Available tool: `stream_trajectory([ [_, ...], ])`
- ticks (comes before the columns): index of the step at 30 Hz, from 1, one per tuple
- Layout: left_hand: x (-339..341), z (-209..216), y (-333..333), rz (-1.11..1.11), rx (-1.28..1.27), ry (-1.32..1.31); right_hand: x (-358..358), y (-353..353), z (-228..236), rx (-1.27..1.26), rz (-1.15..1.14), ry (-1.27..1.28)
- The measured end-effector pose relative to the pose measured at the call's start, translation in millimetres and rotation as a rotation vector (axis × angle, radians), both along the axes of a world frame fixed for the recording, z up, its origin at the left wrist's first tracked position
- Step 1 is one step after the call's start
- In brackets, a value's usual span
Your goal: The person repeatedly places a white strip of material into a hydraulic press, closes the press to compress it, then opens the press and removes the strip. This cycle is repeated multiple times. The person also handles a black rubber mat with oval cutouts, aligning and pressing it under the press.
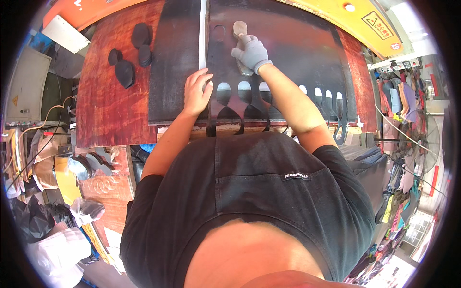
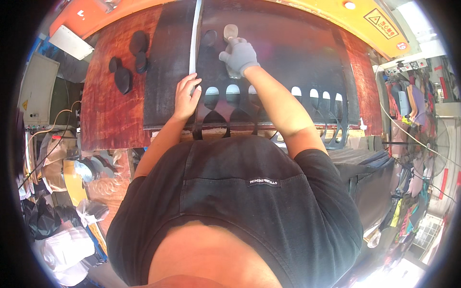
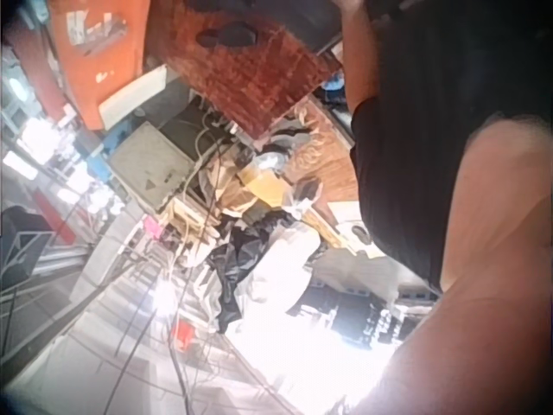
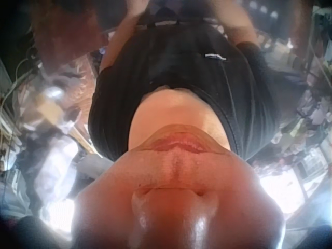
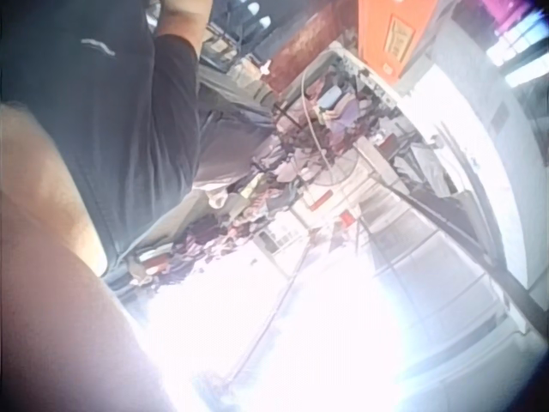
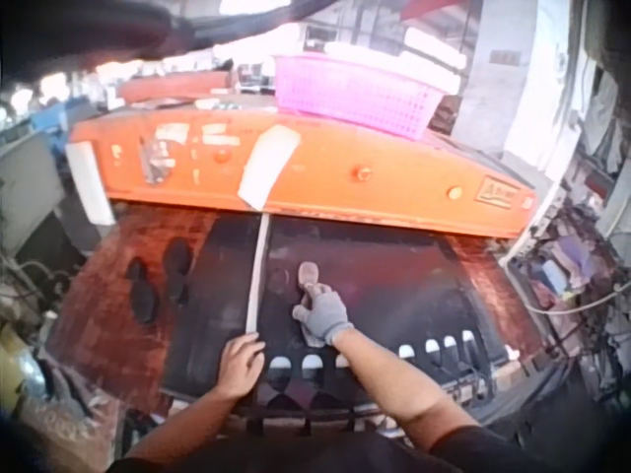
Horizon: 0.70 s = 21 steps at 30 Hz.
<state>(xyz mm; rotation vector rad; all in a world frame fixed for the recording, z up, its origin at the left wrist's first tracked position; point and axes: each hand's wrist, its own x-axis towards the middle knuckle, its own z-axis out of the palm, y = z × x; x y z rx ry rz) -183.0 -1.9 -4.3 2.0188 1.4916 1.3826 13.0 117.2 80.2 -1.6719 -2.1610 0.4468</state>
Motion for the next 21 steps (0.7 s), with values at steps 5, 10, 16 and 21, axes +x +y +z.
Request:
stream_trajectory([
  [5, -4, 25, -27, 0.062, -0.073, -0.165, 55, -10, -10, 0.113, -0.082, 0.224],
  [10, -14, 32, -102, 0.058, -0.402, 0.128, 157, -89, -35, 0.320, -0.205, 0.193],
  [16, -14, 13, -113, 0.038, 0.031, 0.409, 205, -159, -55, 0.421, -0.343, 0.276],
  [21, -4, 15, -101, 0.151, 0.167, 0.341, 206, -159, -42, 0.376, -0.325, 0.425],
])
